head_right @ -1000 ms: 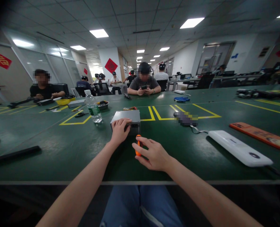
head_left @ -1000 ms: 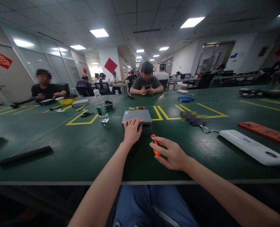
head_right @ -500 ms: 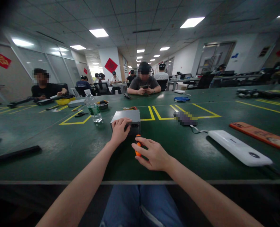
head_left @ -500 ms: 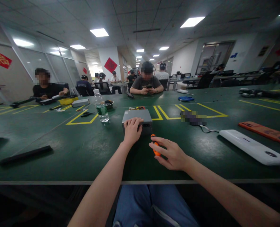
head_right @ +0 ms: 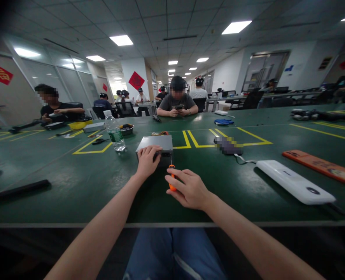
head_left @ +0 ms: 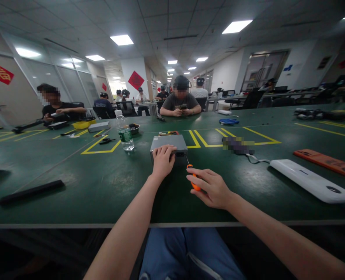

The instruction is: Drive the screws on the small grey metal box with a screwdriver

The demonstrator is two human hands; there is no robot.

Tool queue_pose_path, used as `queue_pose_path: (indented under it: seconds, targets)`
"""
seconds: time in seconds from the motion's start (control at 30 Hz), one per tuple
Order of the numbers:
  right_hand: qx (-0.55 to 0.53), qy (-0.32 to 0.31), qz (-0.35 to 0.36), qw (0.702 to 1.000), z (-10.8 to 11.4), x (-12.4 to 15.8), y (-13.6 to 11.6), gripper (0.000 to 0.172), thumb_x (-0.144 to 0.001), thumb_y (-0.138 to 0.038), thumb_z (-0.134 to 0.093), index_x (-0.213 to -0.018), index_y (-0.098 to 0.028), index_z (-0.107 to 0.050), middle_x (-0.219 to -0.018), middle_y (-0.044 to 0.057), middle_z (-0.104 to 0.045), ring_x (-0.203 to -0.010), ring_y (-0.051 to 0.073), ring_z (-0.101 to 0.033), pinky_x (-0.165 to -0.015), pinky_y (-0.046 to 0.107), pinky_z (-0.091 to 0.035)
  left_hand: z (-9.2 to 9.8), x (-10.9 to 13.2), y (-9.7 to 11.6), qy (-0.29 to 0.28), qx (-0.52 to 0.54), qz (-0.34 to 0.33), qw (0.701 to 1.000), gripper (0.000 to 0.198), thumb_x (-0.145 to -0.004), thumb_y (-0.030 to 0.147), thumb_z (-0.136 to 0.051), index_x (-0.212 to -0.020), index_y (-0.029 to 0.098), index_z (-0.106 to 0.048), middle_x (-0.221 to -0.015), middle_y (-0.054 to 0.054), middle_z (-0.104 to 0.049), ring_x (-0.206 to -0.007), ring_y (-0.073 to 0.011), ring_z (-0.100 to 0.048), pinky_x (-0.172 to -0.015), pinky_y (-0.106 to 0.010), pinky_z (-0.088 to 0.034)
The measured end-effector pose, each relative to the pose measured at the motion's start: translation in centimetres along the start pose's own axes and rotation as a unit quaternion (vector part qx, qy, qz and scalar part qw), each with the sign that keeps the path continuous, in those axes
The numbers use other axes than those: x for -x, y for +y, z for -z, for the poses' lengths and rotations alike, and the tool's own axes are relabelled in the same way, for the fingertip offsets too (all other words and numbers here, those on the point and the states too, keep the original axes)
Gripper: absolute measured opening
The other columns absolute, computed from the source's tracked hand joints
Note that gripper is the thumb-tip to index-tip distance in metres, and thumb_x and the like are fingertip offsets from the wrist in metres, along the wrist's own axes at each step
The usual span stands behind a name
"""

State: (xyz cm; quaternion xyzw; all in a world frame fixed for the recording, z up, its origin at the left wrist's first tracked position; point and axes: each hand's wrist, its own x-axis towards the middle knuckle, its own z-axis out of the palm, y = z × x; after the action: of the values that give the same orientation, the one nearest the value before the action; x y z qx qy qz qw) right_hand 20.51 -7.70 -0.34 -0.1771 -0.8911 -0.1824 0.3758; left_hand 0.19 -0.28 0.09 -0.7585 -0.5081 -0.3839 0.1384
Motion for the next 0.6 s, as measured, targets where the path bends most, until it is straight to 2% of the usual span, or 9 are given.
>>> queue_pose_path:
  seconds: [0.07,0.13,0.23,0.37,0.53,0.6]
  targets:
    - [0.004,0.031,-0.008,0.999,-0.28,0.22,0.10,0.032,-0.087,-0.031,-0.052,-0.114,-0.016,-0.046,-0.111,0.017,-0.058,-0.091,0.022,-0.062,-0.071,0.033,-0.052,-0.03,-0.01,-0.03,0.001,0.000,-0.001,1.000,0.027,-0.084,0.018,-0.050,-0.108,0.028,-0.054,-0.121,0.001,-0.058,-0.115,-0.0189,-0.048,-0.097,-0.039,-0.026]
    - [-0.005,0.036,-0.021,0.999,-0.47,0.41,0.13,0.033,-0.086,-0.034,-0.055,-0.112,-0.016,-0.045,-0.111,0.017,-0.058,-0.091,0.022,-0.062,-0.070,0.033,-0.053,-0.06,-0.01,-0.06,0.003,0.000,0.000,1.000,0.027,-0.083,0.018,-0.050,-0.108,0.028,-0.054,-0.120,0.001,-0.059,-0.115,-0.0190,-0.048,-0.097,-0.039,-0.026]
    - [-0.030,0.005,-0.024,0.999,-0.38,0.37,0.00,0.037,-0.086,-0.035,-0.052,-0.115,-0.013,-0.043,-0.116,0.020,-0.054,-0.103,0.025,-0.058,-0.077,0.035,-0.053,-0.09,0.01,-0.09,0.002,-0.001,0.000,1.000,0.027,-0.083,0.018,-0.051,-0.108,0.028,-0.054,-0.120,0.000,-0.059,-0.115,-0.0193,-0.048,-0.097,-0.039,-0.026]
    - [-0.009,-0.028,-0.005,1.000,0.00,-0.04,-0.15,0.036,-0.089,-0.026,-0.042,-0.122,-0.013,-0.042,-0.121,0.021,-0.048,-0.112,0.026,-0.053,-0.082,0.036,-0.051,-0.10,0.03,-0.07,0.006,0.000,0.000,1.000,0.027,-0.084,0.019,-0.051,-0.108,0.028,-0.054,-0.120,0.000,-0.059,-0.116,-0.0193,-0.047,-0.097,-0.039,-0.026]
    - [0.026,0.023,0.006,0.999,-0.30,0.05,-0.01,0.027,-0.087,-0.031,-0.051,-0.109,-0.016,-0.047,-0.109,0.017,-0.058,-0.091,0.022,-0.062,-0.071,0.033,-0.053,-0.13,0.03,-0.08,0.000,0.001,0.002,1.000,0.028,-0.083,0.018,-0.050,-0.109,0.028,-0.054,-0.121,0.000,-0.058,-0.116,-0.0190,-0.047,-0.097,-0.039,-0.026]
    - [0.011,0.035,-0.003,0.999,-0.41,0.14,-0.02,0.026,-0.086,-0.031,-0.052,-0.106,-0.016,-0.045,-0.108,0.017,-0.060,-0.091,0.022,-0.063,-0.070,0.032,-0.053,-0.14,0.02,-0.10,-0.001,0.001,0.002,1.000,0.028,-0.083,0.017,-0.050,-0.109,0.029,-0.054,-0.121,0.000,-0.058,-0.116,-0.0190,-0.047,-0.097,-0.038,-0.026]
